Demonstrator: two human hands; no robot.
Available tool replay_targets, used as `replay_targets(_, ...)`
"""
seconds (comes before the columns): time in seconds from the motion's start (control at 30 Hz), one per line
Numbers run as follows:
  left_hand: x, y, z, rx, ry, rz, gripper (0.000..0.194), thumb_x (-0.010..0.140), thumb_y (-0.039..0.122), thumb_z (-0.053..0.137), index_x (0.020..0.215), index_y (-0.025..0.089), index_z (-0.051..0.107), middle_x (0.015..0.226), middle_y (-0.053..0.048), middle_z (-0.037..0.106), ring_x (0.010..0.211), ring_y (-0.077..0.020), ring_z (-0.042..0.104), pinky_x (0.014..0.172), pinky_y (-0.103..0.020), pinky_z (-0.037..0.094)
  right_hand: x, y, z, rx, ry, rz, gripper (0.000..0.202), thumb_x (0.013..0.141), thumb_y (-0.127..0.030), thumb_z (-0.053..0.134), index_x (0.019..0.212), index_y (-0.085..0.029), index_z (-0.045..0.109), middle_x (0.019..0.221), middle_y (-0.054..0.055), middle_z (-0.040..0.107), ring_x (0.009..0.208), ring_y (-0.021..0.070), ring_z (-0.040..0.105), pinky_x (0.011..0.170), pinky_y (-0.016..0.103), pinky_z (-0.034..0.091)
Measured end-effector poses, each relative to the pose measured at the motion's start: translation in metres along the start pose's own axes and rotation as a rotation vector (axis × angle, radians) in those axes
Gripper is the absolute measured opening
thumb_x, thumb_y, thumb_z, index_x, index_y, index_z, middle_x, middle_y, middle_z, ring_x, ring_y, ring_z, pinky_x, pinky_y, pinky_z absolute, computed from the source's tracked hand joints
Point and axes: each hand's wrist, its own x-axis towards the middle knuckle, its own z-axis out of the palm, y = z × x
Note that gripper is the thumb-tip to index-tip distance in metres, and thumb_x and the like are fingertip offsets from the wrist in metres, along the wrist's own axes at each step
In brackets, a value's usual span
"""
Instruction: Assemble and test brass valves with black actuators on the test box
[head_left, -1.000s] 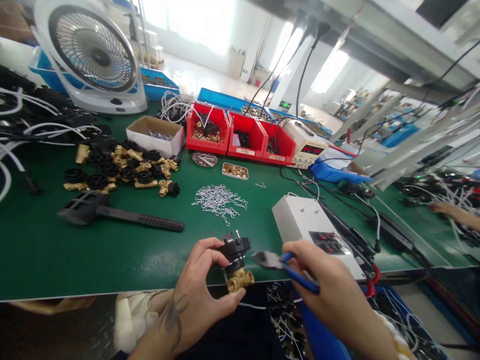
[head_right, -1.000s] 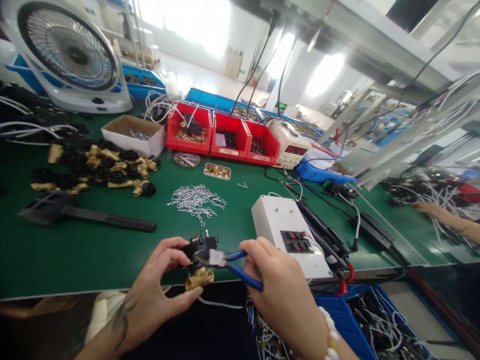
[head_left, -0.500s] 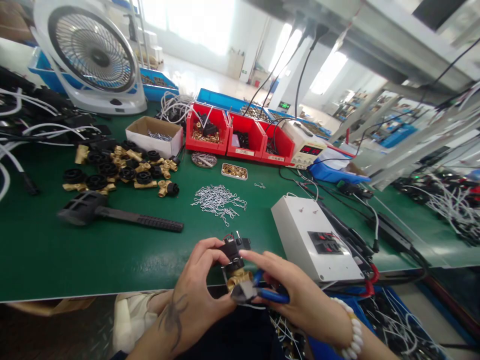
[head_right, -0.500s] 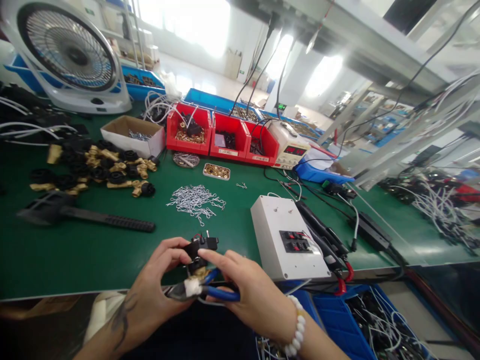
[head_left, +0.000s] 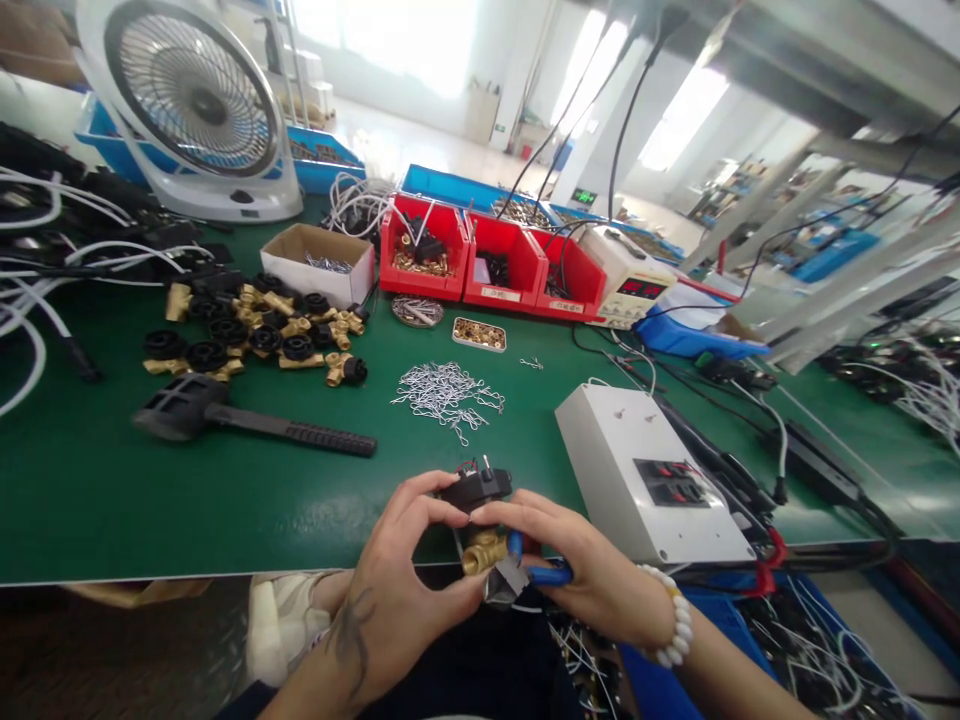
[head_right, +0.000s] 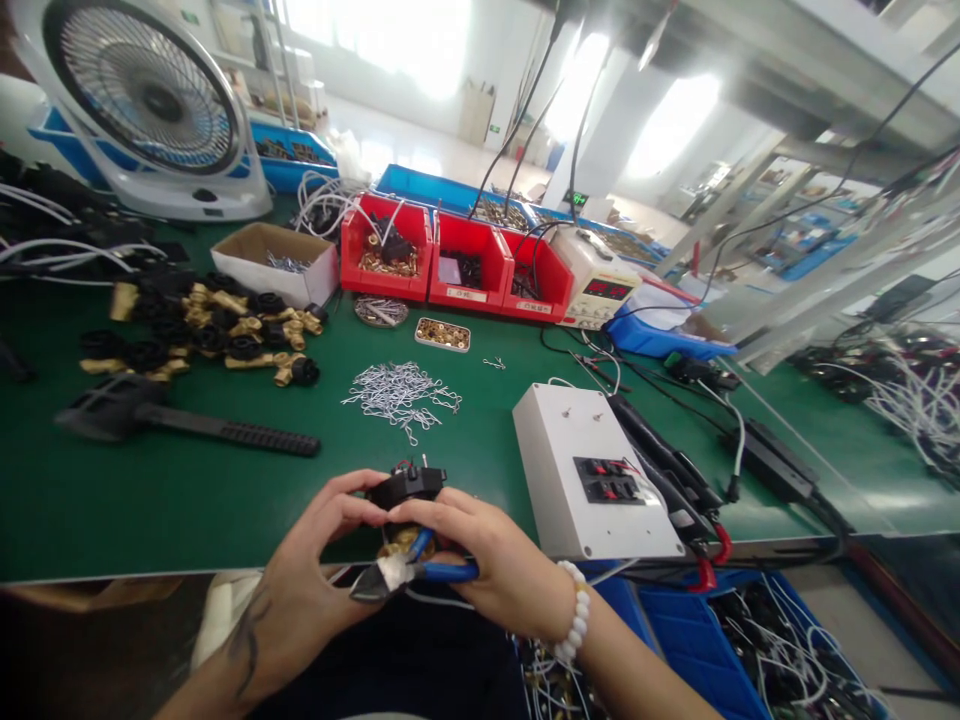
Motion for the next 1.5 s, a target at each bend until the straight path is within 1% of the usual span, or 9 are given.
replay_targets(0.13,0.002,0.002,-0.002,-0.002,-0.019,-0.033,0.027,0.070,0.016,0.072,0.092,0.024,0.059,0.123,-0.008,0.056,0.116,-0.0284,0.057,0.098,-0.053,0.048,-0.008,-0.010,-0.005,-0.131,0.114,0.051,0.041,0.088,-0.015,0.059,0.128,-0.025,0.055,0.097,0.003,0.066,0.079,0.0149,0.064,0.068,0.026,0.053)
replay_targets(0.3,0.001,0.003,-0.002,0.022,-0.010,-0.050,0.027,0.070,0.019,0.074,0.092,0.025,0.058,0.126,-0.005,0.054,0.118,-0.0278,0.055,0.100,-0.054,0.046,-0.026,-0.008,-0.005,-0.515,0.774,0.101,0.022,0.088,-0.010,0.050,0.105,-0.024,0.056,0.089,0.003,0.063,0.072,0.0150,0.062,0.063,0.025,0.050)
replay_targets(0.47,0.001,0.004,-0.002,0.035,-0.028,-0.055,0.027,0.069,0.018,0.073,0.090,0.024,0.058,0.124,-0.007,0.053,0.116,-0.0290,0.056,0.099,-0.057,0.046,-0.029,-0.007,-0.005,-0.679,0.376,0.198,0.019,0.088,-0.011,0.045,0.093,-0.021,0.060,0.074,0.003,0.064,0.060,0.0173,0.062,0.053,0.027,0.048)
replay_targets(0.67,0.002,0.005,-0.003,0.032,-0.007,-0.040,0.027,0.070,0.019,0.073,0.091,0.024,0.057,0.124,-0.007,0.054,0.115,-0.0290,0.057,0.097,-0.056,0.048,-0.032,-0.021,-0.011,-0.605,0.817,0.177,0.016,0.087,-0.013,0.052,0.099,-0.025,0.055,0.084,0.001,0.066,0.070,0.0145,0.064,0.064,0.023,0.050)
replay_targets(0.83,0.001,0.003,0.000,0.045,-0.002,-0.030,0.027,0.069,0.019,0.074,0.090,0.024,0.056,0.122,-0.007,0.053,0.115,-0.0289,0.056,0.097,-0.056,0.047,-0.026,-0.018,-0.011,-0.774,0.286,0.205,0.022,0.077,-0.005,0.045,0.084,-0.022,0.056,0.066,0.000,0.060,0.049,0.0149,0.055,0.046,0.025,0.040)
replay_targets(1.0,0.000,0.004,0.003,0.042,0.003,-0.029,0.029,0.071,0.019,0.074,0.091,0.025,0.055,0.124,-0.005,0.053,0.115,-0.0260,0.055,0.099,-0.051,0.047,-0.023,-0.025,-0.019,-0.655,0.656,0.178,0.014,0.086,-0.013,0.049,0.094,-0.023,0.054,0.078,0.001,0.064,0.063,0.0149,0.061,0.057,0.024,0.047)
replay_targets(1.2,-0.001,0.001,0.002,0.083,0.008,0.007,0.030,0.068,0.018,0.074,0.090,0.024,0.055,0.122,-0.006,0.054,0.114,-0.0269,0.056,0.097,-0.050,0.048,-0.023,-0.019,-0.014,-0.754,0.220,0.238,0.021,0.077,-0.006,0.045,0.084,-0.022,0.057,0.067,0.001,0.061,0.053,0.0170,0.058,0.047,0.026,0.041)
replay_targets(1.37,-0.001,0.002,0.004,0.072,0.029,0.012,0.028,0.068,0.017,0.073,0.089,0.024,0.055,0.121,-0.006,0.055,0.112,-0.0262,0.057,0.098,-0.048,0.048,-0.027,-0.024,-0.017,-0.655,0.674,0.140,0.018,0.085,-0.009,0.050,0.095,-0.024,0.052,0.080,0.000,0.062,0.061,0.0140,0.059,0.056,0.023,0.046)
replay_targets(1.5,-0.001,0.002,0.003,0.087,0.029,0.014,0.030,0.067,0.017,0.074,0.089,0.023,0.054,0.121,-0.007,0.055,0.112,-0.0274,0.057,0.098,-0.050,0.048,-0.023,-0.022,-0.014,-0.766,0.303,0.146,0.023,0.076,-0.002,0.045,0.082,-0.024,0.052,0.064,-0.002,0.056,0.048,0.0148,0.052,0.046,0.025,0.038)
